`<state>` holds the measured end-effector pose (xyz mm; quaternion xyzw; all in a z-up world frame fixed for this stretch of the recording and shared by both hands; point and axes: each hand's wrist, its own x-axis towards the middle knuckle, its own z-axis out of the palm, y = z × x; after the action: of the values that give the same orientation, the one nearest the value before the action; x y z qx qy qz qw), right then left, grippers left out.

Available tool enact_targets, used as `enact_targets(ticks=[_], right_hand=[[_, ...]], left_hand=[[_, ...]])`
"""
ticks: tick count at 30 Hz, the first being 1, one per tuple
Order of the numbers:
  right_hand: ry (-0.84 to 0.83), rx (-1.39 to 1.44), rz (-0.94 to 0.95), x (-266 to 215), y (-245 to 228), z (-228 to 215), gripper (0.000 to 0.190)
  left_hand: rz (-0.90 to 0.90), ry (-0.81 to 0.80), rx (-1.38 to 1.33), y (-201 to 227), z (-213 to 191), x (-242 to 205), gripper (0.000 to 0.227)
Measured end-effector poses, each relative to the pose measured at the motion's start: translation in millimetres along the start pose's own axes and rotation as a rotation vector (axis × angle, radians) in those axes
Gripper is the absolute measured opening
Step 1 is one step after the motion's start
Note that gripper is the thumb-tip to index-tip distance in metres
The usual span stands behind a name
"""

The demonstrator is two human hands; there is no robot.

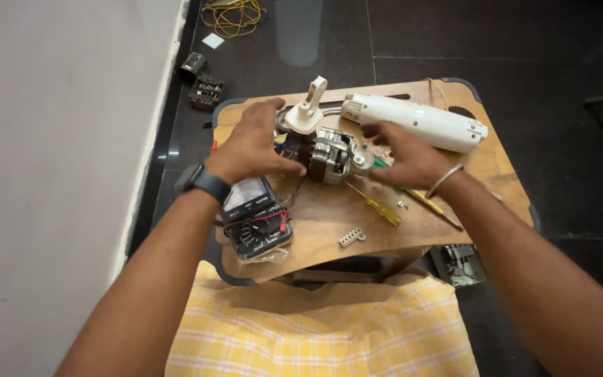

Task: Disassembling an electric fan motor and housing using manual tools.

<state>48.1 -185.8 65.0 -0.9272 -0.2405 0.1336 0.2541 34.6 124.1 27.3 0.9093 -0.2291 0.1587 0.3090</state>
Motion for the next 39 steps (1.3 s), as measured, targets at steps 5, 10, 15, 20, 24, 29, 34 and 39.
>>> enact_targets(ticks=[5,10,15,20,24,29,34,39], right_hand=[[-0.035,-0.021,0.069,1,-17,17,0.110],[0.072,-0.052,-0.047,6,-8,29,0.109],[0.108,0.085,0.016,8,0,29,0.081],[0.206,-0.062,-0.171,5,6,31,0.058],[0.359,-0.200,-0.338,1,-1,29,0.033],[0.328,-0.152,-0.284,2,0,31,0.024],[0.284,-0.108,-0.286,6,-8,34,0.025],[0.251,-0.299,-0.254,2,-15,37,0.026]], left_hand=[[-0.102,-0.325,-0.022,9,-7,18,0.112],[-0.365,-0.519,0.148,1,5,21,0.108],[-0.260,-0.338,-0.096,-15,15,13,0.094],[-0.198,-0.255,-0.268,-11,13,5,0.086],[-0.245,-0.237,-0.275,-8,15,3,0.082],[-0.205,-0.199,-0.217,-4,17,2,0.085],[-0.130,-0.147,-0.216,-4,15,0,0.092],[-0.297,-0.255,-0.136,-8,18,-4,0.106]])
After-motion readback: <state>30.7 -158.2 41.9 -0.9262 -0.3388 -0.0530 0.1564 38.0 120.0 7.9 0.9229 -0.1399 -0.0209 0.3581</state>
